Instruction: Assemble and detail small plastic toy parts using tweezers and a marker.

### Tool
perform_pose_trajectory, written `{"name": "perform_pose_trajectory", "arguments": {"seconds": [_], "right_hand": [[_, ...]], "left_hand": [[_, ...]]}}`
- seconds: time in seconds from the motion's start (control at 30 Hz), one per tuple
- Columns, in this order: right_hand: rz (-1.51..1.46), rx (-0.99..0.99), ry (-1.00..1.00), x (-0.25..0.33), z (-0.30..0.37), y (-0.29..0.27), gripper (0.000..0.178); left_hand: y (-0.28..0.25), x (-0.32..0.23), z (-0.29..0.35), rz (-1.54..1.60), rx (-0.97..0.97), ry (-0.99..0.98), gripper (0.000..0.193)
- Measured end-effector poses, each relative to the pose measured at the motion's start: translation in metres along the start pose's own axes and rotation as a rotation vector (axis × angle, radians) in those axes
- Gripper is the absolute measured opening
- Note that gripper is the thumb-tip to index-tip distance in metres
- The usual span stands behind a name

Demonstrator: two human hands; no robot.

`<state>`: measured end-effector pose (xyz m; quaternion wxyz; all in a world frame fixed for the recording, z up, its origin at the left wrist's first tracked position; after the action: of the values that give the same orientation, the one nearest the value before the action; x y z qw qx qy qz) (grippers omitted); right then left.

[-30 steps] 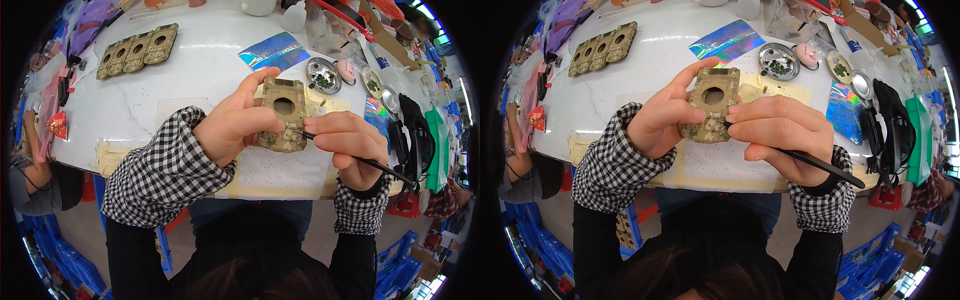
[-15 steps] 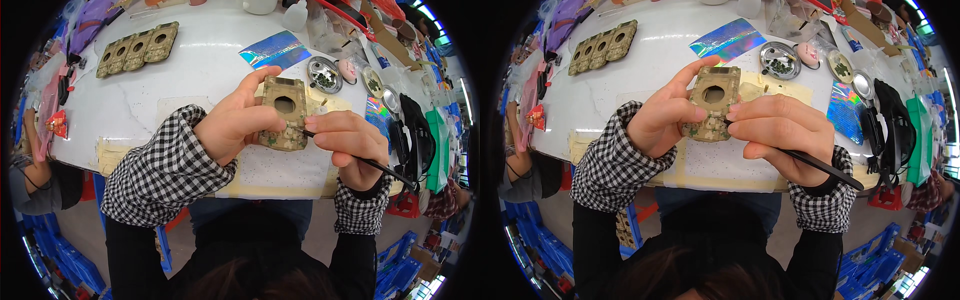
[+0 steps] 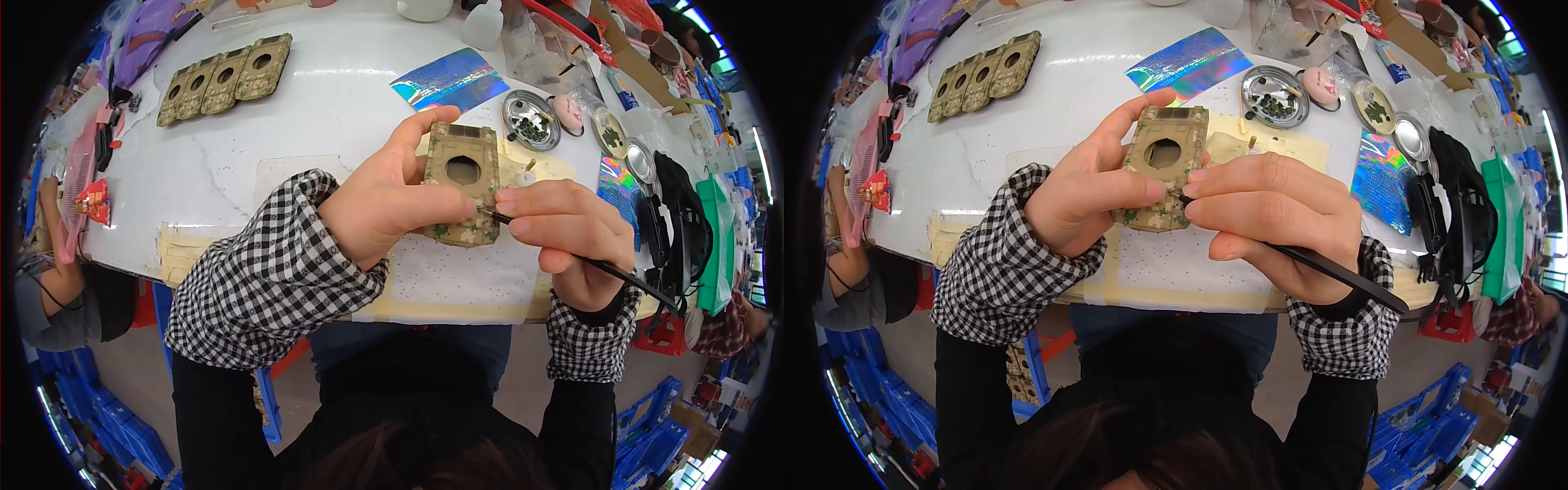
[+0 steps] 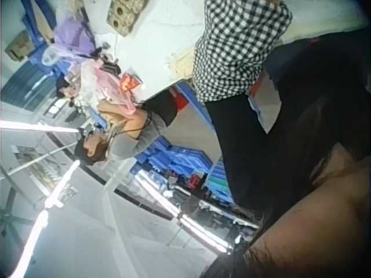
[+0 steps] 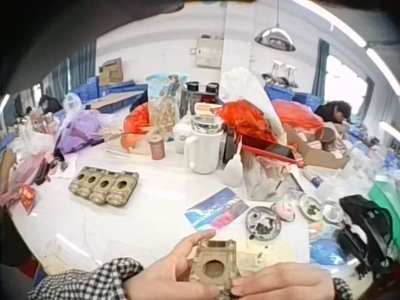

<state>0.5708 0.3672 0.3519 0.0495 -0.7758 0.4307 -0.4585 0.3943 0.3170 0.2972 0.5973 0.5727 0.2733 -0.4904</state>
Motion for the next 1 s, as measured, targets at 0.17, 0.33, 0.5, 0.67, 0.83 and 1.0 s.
{"name": "perform_pose_trajectory", "arguments": {"seconds": [0.17, 0.33, 0.5, 0.67, 0.83, 1.0], "right_hand": [[0.006, 0.011, 0.005, 0.001, 0.0, 0.0, 0.027], [-0.039, 0.003, -0.001, -0.001, 0.0, 0.0, 0.026], [-0.126, -0.02, -0.014, -0.004, 0.002, -0.001, 0.024], [-0.173, -0.112, 0.045, -0.005, 0.005, -0.002, 0.031], [-0.206, -0.224, 0.113, -0.006, 0.009, -0.005, 0.043], [-0.215, -0.236, 0.138, -0.008, 0.01, -0.009, 0.043]], "left_hand": [[-0.001, 0.001, 0.0, -0.026, -0.009, 0.004, 0.08], [-0.001, 0.001, 0.0, -0.026, -0.004, 0.001, 0.08], [-0.001, 0.001, 0.0, -0.008, 0.007, -0.012, 0.081], [0.001, -0.002, 0.001, 0.084, 0.04, -0.006, 0.076], [0.005, -0.015, 0.006, 0.224, 0.111, 0.0, 0.068], [0.007, -0.018, 0.005, 0.168, 0.149, 0.071, 0.063]]}}
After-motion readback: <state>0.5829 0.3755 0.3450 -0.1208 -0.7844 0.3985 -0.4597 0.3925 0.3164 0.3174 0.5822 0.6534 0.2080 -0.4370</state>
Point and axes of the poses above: each hand's wrist, its own z-axis away from the middle knuckle, its own y-axis out of the palm, x = y × z, the point moved 3 cm from there along -z, towards the middle knuckle, and after that the axes turned 9 degrees about -z, right-handed, at the moved point
